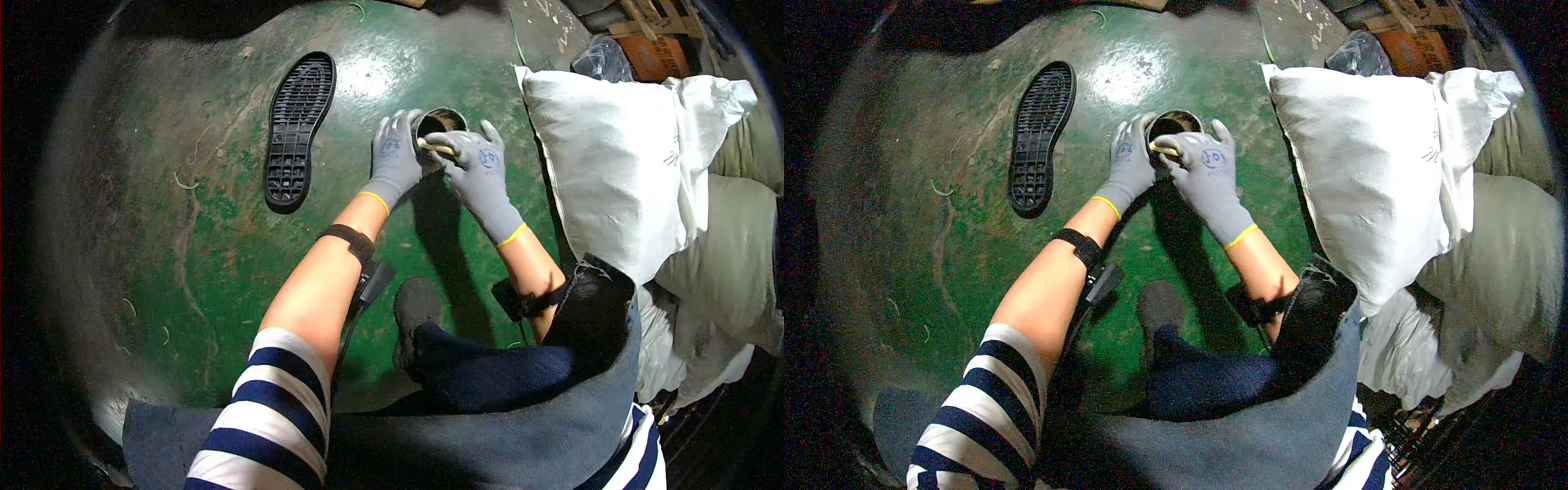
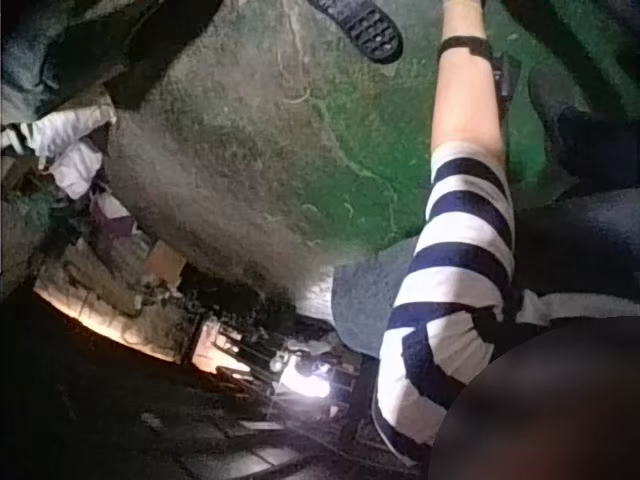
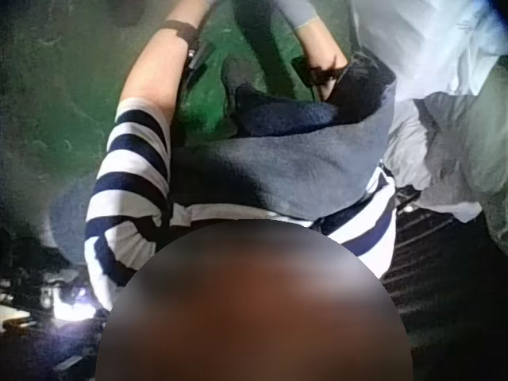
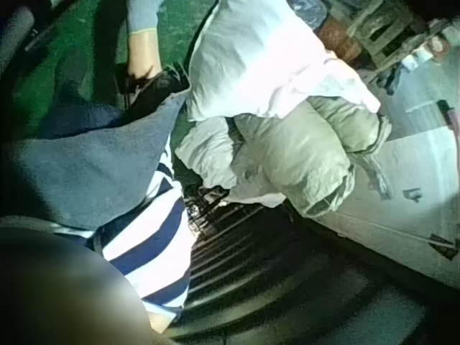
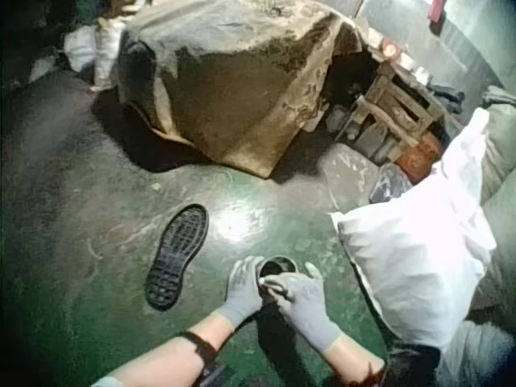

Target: Applying adhesive to the surface of a shoe sole using a brush.

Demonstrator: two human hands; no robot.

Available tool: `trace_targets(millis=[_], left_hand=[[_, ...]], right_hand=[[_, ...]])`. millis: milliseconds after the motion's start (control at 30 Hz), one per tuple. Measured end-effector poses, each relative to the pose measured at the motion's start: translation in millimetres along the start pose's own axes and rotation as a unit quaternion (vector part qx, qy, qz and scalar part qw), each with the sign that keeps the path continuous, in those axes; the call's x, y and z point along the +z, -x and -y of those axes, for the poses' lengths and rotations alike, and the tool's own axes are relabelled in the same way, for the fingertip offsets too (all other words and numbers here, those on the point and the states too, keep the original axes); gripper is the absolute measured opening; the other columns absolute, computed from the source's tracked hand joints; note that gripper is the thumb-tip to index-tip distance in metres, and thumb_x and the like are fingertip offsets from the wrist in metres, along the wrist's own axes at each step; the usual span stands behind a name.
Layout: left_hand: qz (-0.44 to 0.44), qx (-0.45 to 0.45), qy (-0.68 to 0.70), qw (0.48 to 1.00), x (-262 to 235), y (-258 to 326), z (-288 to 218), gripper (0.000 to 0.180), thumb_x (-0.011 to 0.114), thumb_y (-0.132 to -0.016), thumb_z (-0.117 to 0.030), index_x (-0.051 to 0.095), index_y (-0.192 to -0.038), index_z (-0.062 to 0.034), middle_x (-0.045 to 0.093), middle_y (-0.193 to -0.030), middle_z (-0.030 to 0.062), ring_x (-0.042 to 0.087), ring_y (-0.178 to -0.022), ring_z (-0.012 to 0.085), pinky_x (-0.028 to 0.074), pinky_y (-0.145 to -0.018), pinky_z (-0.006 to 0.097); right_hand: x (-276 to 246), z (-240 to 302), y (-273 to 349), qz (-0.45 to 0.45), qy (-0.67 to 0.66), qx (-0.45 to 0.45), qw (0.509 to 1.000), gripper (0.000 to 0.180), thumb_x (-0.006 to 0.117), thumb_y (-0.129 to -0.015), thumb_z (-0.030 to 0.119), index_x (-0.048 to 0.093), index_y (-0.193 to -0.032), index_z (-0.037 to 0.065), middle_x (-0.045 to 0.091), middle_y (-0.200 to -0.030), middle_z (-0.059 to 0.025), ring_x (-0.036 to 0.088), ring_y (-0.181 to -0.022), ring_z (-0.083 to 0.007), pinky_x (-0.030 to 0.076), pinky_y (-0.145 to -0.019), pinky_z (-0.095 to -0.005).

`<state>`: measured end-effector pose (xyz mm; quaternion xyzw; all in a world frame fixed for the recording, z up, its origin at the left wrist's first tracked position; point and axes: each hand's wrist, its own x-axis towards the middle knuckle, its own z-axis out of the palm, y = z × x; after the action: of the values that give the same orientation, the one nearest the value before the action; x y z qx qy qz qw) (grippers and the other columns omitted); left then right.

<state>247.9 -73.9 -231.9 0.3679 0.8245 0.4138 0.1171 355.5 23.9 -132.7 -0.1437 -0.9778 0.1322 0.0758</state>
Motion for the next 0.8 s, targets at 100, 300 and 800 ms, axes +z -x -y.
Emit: trace_targets(millis=[100,300,800], left_hand=[[0.008,0.005,0.024,1.0,1,-4,-10,0.086,0.09,-0.056,-0.039,0.052,-0.127,-0.0105,0.059,-0.121,0.0124,0.056,-0.116,0.0312,0.034,-0.111,0.045],[0.011,-0.014,0.008,1.0,-4,0,-13,0.088,0.091,-0.055,-0.039,0.051,-0.128,-0.0101,0.058,-0.125,0.0111,0.054,-0.123,0.0294,0.031,-0.114,0.045],[0.037,0.007,-0.038,0.999,-15,-1,-6,0.094,0.091,-0.054,-0.038,0.049,-0.135,-0.0137,0.059,-0.13,0.0092,0.053,-0.126,0.0248,0.034,-0.111,0.045]], right_hand=[[-4,-10,-14,-0.024,0.014,0.006,1.0,0.024,0.07,-0.087,0.025,0.07,-0.111,0.027,0.072,-0.107,0.0013,0.065,-0.107,-0.0171,0.027,-0.114,-0.0467],[-11,-24,7,-0.022,0.046,0.056,0.997,0.02,0.069,-0.089,0.028,0.071,-0.109,0.025,0.073,-0.101,0.0008,0.066,-0.102,-0.0194,0.029,-0.11,-0.0484],[-6,-15,11,-0.124,0.051,0.071,0.988,0.022,0.071,-0.087,0.028,0.068,-0.109,0.027,0.071,-0.098,0.0027,0.064,-0.101,-0.0159,0.033,-0.104,-0.0432]])
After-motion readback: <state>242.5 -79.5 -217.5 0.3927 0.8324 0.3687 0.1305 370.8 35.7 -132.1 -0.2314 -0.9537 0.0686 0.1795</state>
